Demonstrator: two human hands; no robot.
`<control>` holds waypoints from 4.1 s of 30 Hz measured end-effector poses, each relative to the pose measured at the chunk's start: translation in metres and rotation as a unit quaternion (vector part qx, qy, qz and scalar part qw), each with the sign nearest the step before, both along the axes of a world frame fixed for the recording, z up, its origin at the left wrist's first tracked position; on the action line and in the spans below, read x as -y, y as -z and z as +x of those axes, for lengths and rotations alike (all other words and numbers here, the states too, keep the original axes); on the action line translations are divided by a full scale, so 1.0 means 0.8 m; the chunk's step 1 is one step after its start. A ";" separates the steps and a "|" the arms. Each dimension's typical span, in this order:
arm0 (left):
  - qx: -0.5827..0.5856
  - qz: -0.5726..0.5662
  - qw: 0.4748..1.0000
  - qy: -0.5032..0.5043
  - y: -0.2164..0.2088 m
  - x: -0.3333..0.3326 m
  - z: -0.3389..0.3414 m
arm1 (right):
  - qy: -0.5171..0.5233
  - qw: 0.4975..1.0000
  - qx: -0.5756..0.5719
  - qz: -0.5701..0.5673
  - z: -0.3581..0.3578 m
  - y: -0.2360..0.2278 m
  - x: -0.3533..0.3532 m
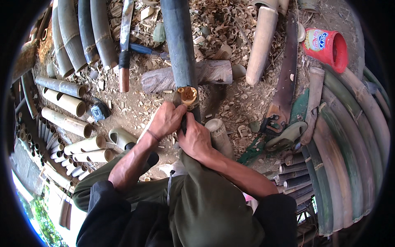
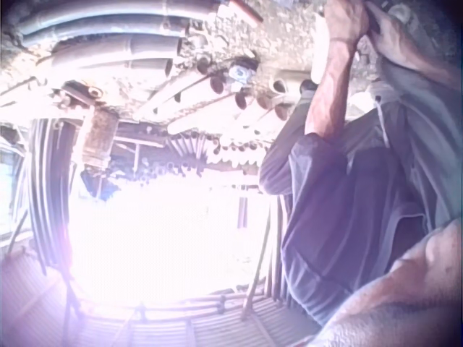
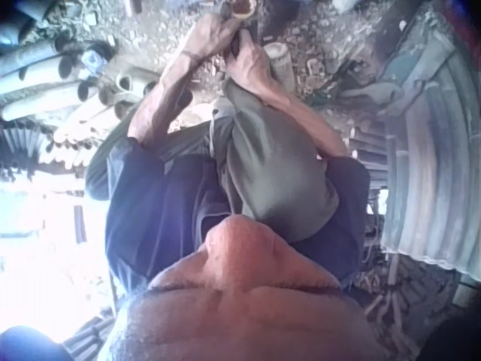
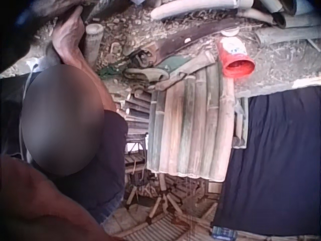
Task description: The person carves and shapes a hole in a bamboo stalk using a curved knife and a smaller blade, frequently checking the fit by inserting a shorter bamboo piece into the opening.
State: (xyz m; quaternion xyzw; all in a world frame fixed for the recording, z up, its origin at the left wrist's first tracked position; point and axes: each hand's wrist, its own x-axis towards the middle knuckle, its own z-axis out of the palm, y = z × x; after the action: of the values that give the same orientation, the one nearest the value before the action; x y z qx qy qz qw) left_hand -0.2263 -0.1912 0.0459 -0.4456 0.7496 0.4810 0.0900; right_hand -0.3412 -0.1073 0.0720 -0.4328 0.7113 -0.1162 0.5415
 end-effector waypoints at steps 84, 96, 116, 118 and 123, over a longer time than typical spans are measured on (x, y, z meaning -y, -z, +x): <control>-0.363 0.451 0.575 -0.578 -0.033 -0.022 -0.071 | -0.467 0.859 -0.196 -0.079 -0.093 -0.080 0.147; -0.307 0.428 0.755 -0.391 -0.037 -0.060 -0.026 | -0.553 0.810 -0.171 -0.096 -0.096 -0.050 0.162; -0.079 -0.090 0.990 0.069 -0.088 -0.026 0.010 | 0.342 0.907 0.246 -0.009 -0.077 -0.058 -0.014; -0.044 -0.027 0.994 0.095 -0.121 -0.012 0.033 | 0.392 0.827 0.400 0.061 -0.060 -0.051 -0.014; 0.112 -0.028 0.962 0.249 -0.149 0.053 0.071 | 0.439 0.621 0.610 0.221 -0.011 -0.023 0.016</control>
State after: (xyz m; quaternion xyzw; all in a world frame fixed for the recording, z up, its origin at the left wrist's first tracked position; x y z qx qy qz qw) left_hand -0.1698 -0.2337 0.1649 -0.2983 0.8354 0.3691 0.2772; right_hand -0.3498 -0.1203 0.0907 0.2342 0.3272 -0.4171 0.8149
